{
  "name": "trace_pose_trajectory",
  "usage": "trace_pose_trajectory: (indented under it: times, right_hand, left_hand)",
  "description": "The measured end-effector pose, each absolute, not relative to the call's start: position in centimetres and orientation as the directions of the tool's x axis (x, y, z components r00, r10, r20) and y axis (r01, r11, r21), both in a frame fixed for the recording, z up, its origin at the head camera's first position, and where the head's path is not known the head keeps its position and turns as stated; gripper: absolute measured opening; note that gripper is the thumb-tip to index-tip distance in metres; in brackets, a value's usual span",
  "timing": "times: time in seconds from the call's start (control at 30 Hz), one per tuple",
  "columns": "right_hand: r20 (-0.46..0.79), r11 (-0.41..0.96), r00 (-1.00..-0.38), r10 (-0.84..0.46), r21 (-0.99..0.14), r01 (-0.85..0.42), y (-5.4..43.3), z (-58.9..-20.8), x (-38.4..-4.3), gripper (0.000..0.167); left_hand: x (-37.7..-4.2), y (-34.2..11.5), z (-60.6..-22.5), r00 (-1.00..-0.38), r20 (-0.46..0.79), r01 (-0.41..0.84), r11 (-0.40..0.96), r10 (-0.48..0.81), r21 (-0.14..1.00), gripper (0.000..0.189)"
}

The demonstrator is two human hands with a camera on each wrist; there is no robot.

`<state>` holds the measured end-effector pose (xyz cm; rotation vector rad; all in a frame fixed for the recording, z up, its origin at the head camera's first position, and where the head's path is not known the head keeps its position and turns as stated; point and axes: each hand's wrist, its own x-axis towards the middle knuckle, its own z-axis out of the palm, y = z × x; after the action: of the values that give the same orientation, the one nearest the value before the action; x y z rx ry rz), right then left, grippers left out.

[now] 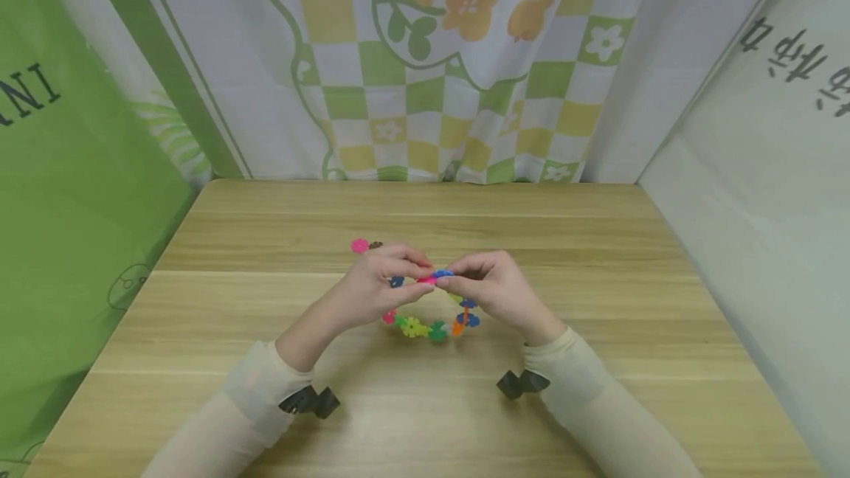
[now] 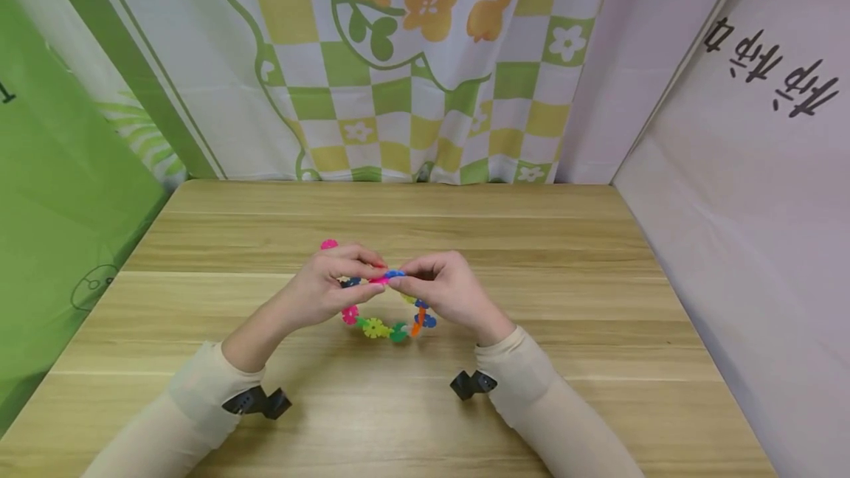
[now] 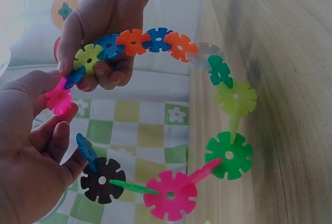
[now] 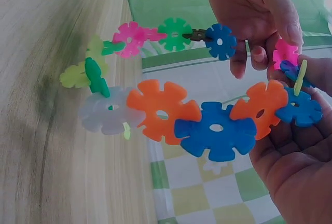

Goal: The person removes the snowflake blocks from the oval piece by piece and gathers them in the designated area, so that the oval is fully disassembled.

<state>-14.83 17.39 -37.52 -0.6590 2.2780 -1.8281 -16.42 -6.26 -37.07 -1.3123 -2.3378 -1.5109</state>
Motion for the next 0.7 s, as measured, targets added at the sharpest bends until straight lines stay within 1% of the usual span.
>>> trace_pose_trajectory:
  times: [0.2,0.5,0.7]
  right_hand:
    - [0.148,0.174,-0.896,-0.418,-0.956,-0.238,17.39,-37.6,-14.74,0.01]
    - [0.186,0.173,-0.885,-0.426,-0.944,-0.282,17.44,-37.52,-14.81,0.011]
    - [0.183,0.192,-0.889,-0.42,-0.939,-0.284,17.41,-37.36,-14.79,0.011]
  left_hand:
    - [-16.54,-6.26,-37.35,-0.633,0.472,0.675,0.14,0.614,0.724,0.01]
    - [-16.74,-6.26,-37.32,-0.617,0.486,0.694,0.136,0.619,0.707,0.012]
    - [-16.86,-6.31,-37.3,-0.606,0.492,0.703,0.132,0.625,0.699,0.014]
